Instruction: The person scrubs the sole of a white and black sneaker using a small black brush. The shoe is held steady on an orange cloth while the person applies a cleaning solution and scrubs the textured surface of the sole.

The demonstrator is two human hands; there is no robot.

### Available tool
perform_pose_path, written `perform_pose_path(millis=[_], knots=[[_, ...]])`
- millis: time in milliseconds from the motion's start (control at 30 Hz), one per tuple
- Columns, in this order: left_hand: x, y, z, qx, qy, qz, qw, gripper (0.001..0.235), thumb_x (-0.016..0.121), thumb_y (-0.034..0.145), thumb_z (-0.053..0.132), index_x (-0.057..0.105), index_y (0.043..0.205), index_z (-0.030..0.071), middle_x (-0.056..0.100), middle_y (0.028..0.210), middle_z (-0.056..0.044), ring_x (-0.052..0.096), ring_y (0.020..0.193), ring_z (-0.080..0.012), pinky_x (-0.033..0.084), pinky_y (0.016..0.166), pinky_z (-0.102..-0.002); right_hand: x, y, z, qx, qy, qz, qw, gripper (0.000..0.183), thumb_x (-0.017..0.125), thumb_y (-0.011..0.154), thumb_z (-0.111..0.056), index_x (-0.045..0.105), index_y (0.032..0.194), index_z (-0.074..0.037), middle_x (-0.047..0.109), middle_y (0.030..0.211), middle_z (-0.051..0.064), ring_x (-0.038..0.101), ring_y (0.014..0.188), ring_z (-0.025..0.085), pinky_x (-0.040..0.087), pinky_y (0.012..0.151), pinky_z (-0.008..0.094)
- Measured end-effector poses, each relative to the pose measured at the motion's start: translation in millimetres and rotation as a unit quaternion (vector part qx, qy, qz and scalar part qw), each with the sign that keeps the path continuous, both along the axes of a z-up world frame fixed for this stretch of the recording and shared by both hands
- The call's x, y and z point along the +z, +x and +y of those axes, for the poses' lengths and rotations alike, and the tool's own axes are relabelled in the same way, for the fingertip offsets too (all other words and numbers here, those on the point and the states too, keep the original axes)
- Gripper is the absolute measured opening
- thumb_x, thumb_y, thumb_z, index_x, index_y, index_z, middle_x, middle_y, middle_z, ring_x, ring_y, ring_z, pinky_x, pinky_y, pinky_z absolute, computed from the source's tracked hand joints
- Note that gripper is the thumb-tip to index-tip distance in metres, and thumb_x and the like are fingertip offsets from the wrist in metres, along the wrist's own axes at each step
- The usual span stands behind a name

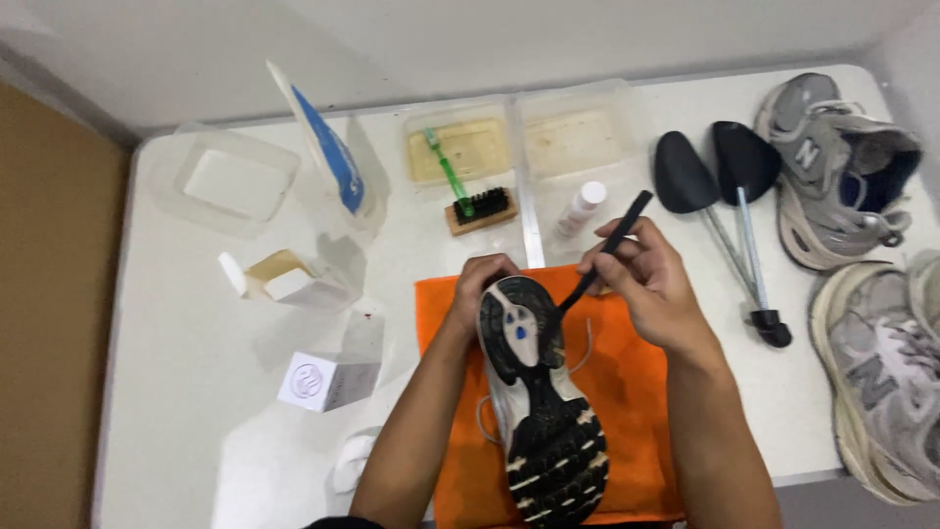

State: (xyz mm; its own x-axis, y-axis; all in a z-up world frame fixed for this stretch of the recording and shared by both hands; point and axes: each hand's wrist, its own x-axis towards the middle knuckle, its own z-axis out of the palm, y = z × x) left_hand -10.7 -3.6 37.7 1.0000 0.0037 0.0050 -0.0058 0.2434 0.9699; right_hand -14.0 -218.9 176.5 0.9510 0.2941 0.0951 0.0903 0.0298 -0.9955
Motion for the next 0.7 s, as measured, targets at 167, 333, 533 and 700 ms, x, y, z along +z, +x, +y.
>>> perform_pose_path(millis=[167, 333, 533, 700], knots=[[-6.2, 4.2, 4.1, -0.012, 0.007, -0.028, 1.000, 0.047, 0.044, 0.100, 0.022, 0.075, 0.071, 0.001, 0.059, 0.061, -0.019, 0.057, 0.064, -0.0215, 0.049, 0.078, -0.026, 3.7, 16.1, 0.5, 0.068, 0.028, -0.005, 0.997, 0.027, 0.063, 0.098, -0.006, 0.052, 0.121, -0.001, 0.073, 0.091, 0.016, 0.073, 0.072, 0.019, 0.062, 0.066, 0.030], [-12.0, 6.7, -0.6, 0.026, -0.021, -0.047, 0.998, 0.053, 0.042, 0.101, 0.023, 0.073, 0.068, -0.004, 0.060, 0.057, -0.021, 0.057, 0.057, -0.0229, 0.049, 0.068, -0.028, 32.6, 38.3, 11.7, 0.166, 0.032, -0.010, 0.986, 0.024, 0.067, 0.095, -0.003, 0.056, 0.116, -0.002, 0.075, 0.093, 0.013, 0.074, 0.077, 0.018, 0.063, 0.070, 0.031], [-50.9, 21.3, 4.6, -0.004, -0.187, 0.002, 0.982, 0.053, 0.051, 0.090, 0.030, 0.069, 0.071, -0.016, 0.057, 0.053, -0.029, 0.056, 0.044, -0.0251, 0.042, 0.046, -0.032, 16.0, 64.9, 27.4, 0.225, 0.008, -0.009, 0.974, 0.021, 0.062, 0.098, -0.010, 0.055, 0.115, 0.000, 0.074, 0.089, 0.018, 0.074, 0.072, 0.025, 0.063, 0.066, 0.036], [-69.8, 11.3, 1.2, 0.001, -0.197, -0.046, 0.979, 0.046, 0.048, 0.096, 0.017, 0.068, 0.070, -0.016, 0.054, 0.052, -0.027, 0.051, 0.042, -0.0232, 0.040, 0.046, -0.030, 2.8, 68.8, 47.7, 0.140, 0.083, 0.012, 0.987, 0.029, 0.060, 0.103, -0.018, 0.043, 0.120, -0.001, 0.069, 0.094, 0.018, 0.073, 0.071, 0.023, 0.065, 0.062, 0.032]])
